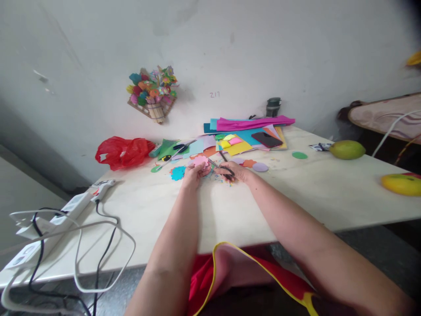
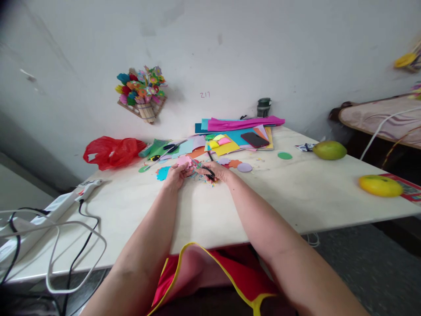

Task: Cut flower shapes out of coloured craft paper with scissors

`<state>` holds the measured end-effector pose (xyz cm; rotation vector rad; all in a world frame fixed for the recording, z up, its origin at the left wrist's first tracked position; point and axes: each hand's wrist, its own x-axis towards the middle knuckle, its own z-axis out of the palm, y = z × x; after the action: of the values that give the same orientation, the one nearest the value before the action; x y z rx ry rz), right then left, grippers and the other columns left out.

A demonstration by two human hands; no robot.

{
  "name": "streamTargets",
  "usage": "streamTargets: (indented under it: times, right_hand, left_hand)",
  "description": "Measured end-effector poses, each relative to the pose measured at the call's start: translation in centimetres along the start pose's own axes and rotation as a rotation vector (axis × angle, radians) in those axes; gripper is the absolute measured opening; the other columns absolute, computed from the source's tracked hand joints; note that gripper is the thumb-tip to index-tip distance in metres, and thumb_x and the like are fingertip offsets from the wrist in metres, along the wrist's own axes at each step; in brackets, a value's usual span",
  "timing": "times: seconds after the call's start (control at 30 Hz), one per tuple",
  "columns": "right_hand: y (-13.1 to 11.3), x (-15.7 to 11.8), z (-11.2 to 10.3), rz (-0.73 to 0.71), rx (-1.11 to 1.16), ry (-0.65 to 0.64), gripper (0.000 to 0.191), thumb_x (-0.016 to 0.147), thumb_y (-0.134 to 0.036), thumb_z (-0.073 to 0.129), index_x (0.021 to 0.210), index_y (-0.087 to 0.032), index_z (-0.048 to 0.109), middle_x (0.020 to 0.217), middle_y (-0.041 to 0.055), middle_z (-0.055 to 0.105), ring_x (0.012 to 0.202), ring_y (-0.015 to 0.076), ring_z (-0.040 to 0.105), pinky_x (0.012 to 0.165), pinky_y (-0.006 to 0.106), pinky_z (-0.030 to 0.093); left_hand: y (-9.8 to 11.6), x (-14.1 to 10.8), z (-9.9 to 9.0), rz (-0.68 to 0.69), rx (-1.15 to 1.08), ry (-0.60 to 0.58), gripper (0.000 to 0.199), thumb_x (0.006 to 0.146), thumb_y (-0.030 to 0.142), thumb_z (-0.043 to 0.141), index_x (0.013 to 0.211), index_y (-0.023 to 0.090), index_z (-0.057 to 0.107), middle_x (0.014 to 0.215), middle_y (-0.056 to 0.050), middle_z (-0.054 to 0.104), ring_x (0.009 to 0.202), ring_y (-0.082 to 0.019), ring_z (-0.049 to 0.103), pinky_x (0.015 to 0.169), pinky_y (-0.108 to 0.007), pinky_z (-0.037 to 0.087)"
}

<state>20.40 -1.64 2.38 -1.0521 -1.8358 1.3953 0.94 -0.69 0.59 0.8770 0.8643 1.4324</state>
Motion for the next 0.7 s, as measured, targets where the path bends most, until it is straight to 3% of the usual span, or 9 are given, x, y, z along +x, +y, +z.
streamTargets:
  times: [0.47,0.7]
  right_hand:
    - [-0.25,-0.28,0.15,0.009,-0.004,0.003,0.034,0.088,-0.039,0.069,0.068,-0.017,0.051,0.044,-0.0042,0.055,0.031,0.0053,0.043,0.031,0.016,0.026]
    - [-0.47,-0.37,0.19,0.0,0.009,0.021,0.034,0.088,-0.038,0.069,0.068,-0.017,0.052,0.045,-0.0037,0.056,0.033,0.0062,0.046,0.031,0.017,0.028]
  left_hand:
    - [-0.76,0.56,-0.57,0.019,0.061,-0.05,0.024,0.062,0.02,0.087,0.076,0.011,0.071,0.073,-0.008,0.073,0.063,-0.017,0.07,0.064,-0.027,0.059]
    - [-0.63,0.51,-0.32,0.033,-0.006,-0.042,0.024,0.061,0.013,0.085,0.081,0.01,0.072,0.081,-0.009,0.075,0.075,-0.02,0.073,0.074,-0.031,0.061]
